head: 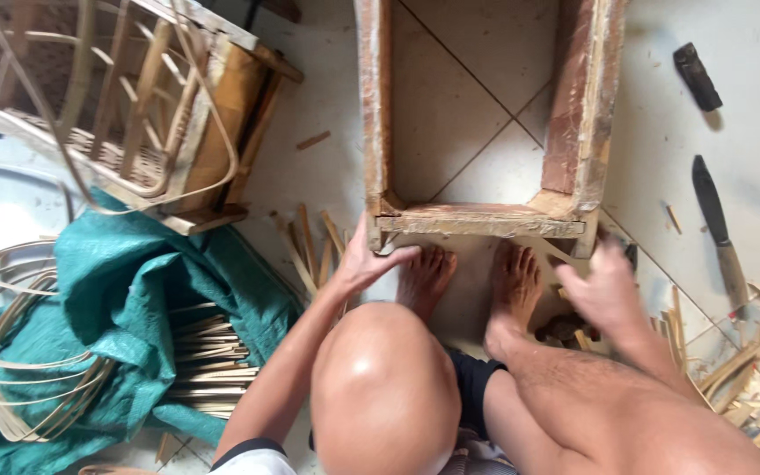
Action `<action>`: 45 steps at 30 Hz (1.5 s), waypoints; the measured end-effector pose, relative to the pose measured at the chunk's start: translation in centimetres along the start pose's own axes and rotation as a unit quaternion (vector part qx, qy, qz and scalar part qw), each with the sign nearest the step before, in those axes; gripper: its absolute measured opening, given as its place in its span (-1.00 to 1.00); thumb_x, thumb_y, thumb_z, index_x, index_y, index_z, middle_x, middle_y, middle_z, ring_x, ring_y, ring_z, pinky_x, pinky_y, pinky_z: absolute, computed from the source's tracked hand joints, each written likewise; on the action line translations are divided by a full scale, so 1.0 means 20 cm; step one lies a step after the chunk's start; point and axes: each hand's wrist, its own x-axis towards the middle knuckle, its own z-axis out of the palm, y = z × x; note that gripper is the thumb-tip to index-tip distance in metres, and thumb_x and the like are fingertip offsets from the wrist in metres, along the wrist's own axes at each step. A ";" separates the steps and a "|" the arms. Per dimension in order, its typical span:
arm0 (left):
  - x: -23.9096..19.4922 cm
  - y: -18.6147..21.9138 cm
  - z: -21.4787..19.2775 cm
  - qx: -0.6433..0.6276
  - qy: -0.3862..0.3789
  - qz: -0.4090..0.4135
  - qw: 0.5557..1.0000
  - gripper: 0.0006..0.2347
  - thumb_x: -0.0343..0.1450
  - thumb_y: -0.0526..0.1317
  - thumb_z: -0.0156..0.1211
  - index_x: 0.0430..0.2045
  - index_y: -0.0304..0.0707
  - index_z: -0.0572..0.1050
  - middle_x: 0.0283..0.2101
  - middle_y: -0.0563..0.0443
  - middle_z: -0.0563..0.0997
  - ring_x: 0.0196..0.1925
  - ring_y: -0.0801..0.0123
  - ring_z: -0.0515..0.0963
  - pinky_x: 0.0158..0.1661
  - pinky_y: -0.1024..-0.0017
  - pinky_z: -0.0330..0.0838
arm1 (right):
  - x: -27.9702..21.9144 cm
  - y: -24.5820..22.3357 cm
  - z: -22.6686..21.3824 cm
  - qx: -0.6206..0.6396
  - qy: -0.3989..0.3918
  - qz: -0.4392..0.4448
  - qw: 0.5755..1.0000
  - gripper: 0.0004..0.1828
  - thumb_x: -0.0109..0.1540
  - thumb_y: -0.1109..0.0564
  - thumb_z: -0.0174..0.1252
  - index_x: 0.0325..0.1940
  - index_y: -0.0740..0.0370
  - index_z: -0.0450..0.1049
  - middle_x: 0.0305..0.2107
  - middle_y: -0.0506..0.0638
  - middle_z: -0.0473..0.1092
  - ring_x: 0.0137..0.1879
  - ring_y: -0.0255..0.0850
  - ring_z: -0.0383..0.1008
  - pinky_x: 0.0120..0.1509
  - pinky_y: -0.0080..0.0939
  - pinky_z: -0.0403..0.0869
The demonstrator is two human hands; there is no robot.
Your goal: The person assembles a rectangular woven basket by fitting it into a wooden mold and using a knife to trim and adjust the edges. The person then removes the basket from the mold and inspects the wooden frame.
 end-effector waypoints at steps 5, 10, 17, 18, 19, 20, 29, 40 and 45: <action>0.08 -0.02 -0.25 -0.244 0.063 -0.041 0.967 -0.15 0.42 0.12 0.22 0.53 -0.31 -0.07 0.57 -0.25 0.04 0.58 0.13 0.08 0.41 0.27 0.09 | -0.06 0.13 -0.30 0.254 0.019 0.106 0.961 -0.50 0.30 0.14 0.08 0.30 0.43 0.42 0.14 0.24 0.46 0.21 0.05 0.46 0.30 -0.04 0.44; 0.18 0.11 -0.09 -0.227 0.074 -0.141 0.961 -0.26 0.44 0.10 0.23 0.41 -0.36 0.07 0.38 -0.26 0.26 0.42 0.20 0.26 0.33 0.30 0.13 | -0.12 0.17 -0.01 0.623 0.029 0.234 0.745 -0.43 0.19 0.31 -0.06 0.32 0.46 0.30 0.14 0.23 0.35 0.25 0.02 0.43 0.40 0.05 0.42; 0.17 0.29 0.01 -0.246 0.071 -0.203 0.945 -0.47 0.30 0.01 0.37 0.06 -0.37 0.47 -0.09 -0.04 0.60 -0.08 0.37 0.55 -0.03 0.37 0.44 | -0.12 0.28 0.35 0.753 0.080 0.235 0.610 -0.62 0.33 0.18 -0.05 0.22 0.35 0.36 0.10 0.11 0.40 0.24 -0.01 0.41 0.44 0.11 0.37; 0.18 0.33 0.00 -0.250 0.076 -0.204 0.943 -0.48 0.30 -0.01 0.38 0.04 -0.37 0.47 -0.11 -0.03 0.59 -0.11 0.38 0.54 -0.05 0.38 0.44 | -0.08 0.28 0.36 0.760 0.096 0.244 0.595 -0.66 0.34 0.18 -0.03 0.18 0.35 0.38 0.08 0.12 0.42 0.23 0.00 0.42 0.44 0.12 0.38; 0.17 0.34 0.00 -0.262 0.073 -0.205 0.940 -0.49 0.30 -0.02 0.37 0.03 -0.37 0.46 -0.13 -0.02 0.59 -0.12 0.38 0.54 -0.07 0.37 0.44 | -0.06 0.30 0.35 0.757 0.106 0.255 0.592 -0.69 0.35 0.17 -0.02 0.15 0.34 0.40 0.05 0.12 0.43 0.22 0.00 0.42 0.45 0.13 0.39; 0.17 0.35 0.00 -0.274 0.070 -0.205 0.937 -0.51 0.30 -0.03 0.37 0.03 -0.36 0.46 -0.14 -0.01 0.58 -0.13 0.38 0.54 -0.08 0.36 0.45 | -0.04 0.32 0.36 0.746 0.116 0.264 0.601 -0.72 0.36 0.16 0.00 0.11 0.34 0.42 0.02 0.12 0.45 0.21 0.01 0.42 0.45 0.13 0.39; 0.15 0.36 0.00 -0.228 0.088 -0.190 0.951 -0.50 0.26 0.03 0.37 -0.05 -0.33 0.48 -0.17 0.00 0.60 -0.16 0.40 0.54 -0.12 0.40 0.42 | 0.00 0.44 0.48 0.717 0.119 0.242 0.643 -0.77 0.34 0.21 0.02 0.05 0.24 0.49 -0.06 0.02 0.49 0.12 -0.09 0.47 0.34 0.07 0.45; 0.13 0.34 0.00 -0.219 0.084 -0.213 0.949 -0.50 0.26 0.03 0.36 -0.04 -0.32 0.48 -0.15 -0.01 0.60 -0.12 0.37 0.53 -0.08 0.36 0.41 | -0.06 0.52 0.59 0.772 0.068 0.218 0.593 -0.72 0.43 0.09 -0.01 0.14 0.27 0.44 0.01 0.05 0.47 0.17 -0.04 0.40 0.43 0.08 0.36; 0.14 0.35 0.00 -0.254 0.081 -0.210 0.941 -0.48 0.25 0.01 0.37 -0.02 -0.32 0.45 -0.12 -0.01 0.62 -0.07 0.38 0.55 -0.01 0.38 0.41 | -0.03 0.61 0.60 0.769 0.088 0.233 0.588 -0.69 0.38 0.08 0.00 0.15 0.25 0.45 0.03 0.01 0.48 0.23 -0.07 0.42 0.45 0.03 0.36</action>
